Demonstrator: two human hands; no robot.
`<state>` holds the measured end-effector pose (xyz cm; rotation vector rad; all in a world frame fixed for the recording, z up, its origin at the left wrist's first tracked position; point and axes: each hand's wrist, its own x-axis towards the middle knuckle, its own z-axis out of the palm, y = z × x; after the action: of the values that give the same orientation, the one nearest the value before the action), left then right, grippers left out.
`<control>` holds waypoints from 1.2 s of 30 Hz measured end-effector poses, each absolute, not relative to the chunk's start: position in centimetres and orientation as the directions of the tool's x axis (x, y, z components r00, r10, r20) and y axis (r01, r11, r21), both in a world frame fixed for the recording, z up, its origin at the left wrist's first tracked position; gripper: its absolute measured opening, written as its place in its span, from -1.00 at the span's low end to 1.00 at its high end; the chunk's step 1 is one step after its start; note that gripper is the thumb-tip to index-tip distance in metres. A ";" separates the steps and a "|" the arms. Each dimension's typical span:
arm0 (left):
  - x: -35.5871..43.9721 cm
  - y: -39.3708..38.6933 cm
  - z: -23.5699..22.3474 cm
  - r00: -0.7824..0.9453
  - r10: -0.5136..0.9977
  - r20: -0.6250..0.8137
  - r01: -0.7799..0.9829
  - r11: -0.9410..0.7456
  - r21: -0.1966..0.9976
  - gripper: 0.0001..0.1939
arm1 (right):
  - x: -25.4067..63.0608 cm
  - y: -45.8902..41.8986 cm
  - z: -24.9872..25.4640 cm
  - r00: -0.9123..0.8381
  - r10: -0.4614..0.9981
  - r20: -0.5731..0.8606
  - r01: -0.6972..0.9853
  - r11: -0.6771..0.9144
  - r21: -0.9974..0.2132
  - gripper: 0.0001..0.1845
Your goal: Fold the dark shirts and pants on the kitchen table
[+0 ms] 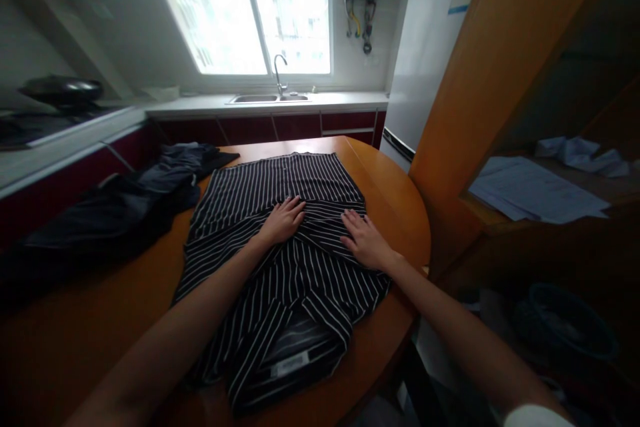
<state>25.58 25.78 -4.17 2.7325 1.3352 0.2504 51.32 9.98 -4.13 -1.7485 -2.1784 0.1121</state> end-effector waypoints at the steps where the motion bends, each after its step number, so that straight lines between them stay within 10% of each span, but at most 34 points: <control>1: 25.6 25.8 -4.2 0.602 0.791 0.108 0.775 -0.611 0.158 -0.47 | 51.2 8.9 -4.3 -0.229 0.957 0.177 0.930 0.269 -0.250 -0.33; 10: 25.8 25.8 -4.1 0.585 0.804 0.111 0.770 -0.593 0.235 -0.50 | 54.2 2.7 -5.3 -0.203 0.965 0.167 0.941 0.240 -0.239 -0.39; 18: 22.9 23.1 4.5 0.629 0.770 0.109 0.576 -0.555 0.601 -0.50 | 50.5 -0.1 -2.1 -0.324 0.877 0.355 0.830 0.443 -0.339 -0.39; 25: 14.3 6.7 5.4 0.842 0.523 -0.135 0.483 -0.618 0.620 -0.39 | 45.9 -4.3 -0.8 -0.721 0.675 0.157 0.526 0.681 -0.510 -0.05; 30: 10.8 -1.4 1.4 0.868 0.473 -0.151 0.464 -0.663 0.588 0.06 | 47.0 -4.7 -3.1 -0.702 0.688 0.182 0.521 0.671 -0.528 -0.25; 36: 10.1 -3.2 -0.8 0.784 0.620 0.019 0.525 -0.680 0.512 -0.26 | 47.4 -4.6 -3.9 -0.697 0.678 0.231 0.520 0.701 -0.487 -0.42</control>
<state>10.06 -3.16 -0.75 2.4842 0.8565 0.2619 47.43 -4.57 -3.93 -0.9301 -2.5146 0.5484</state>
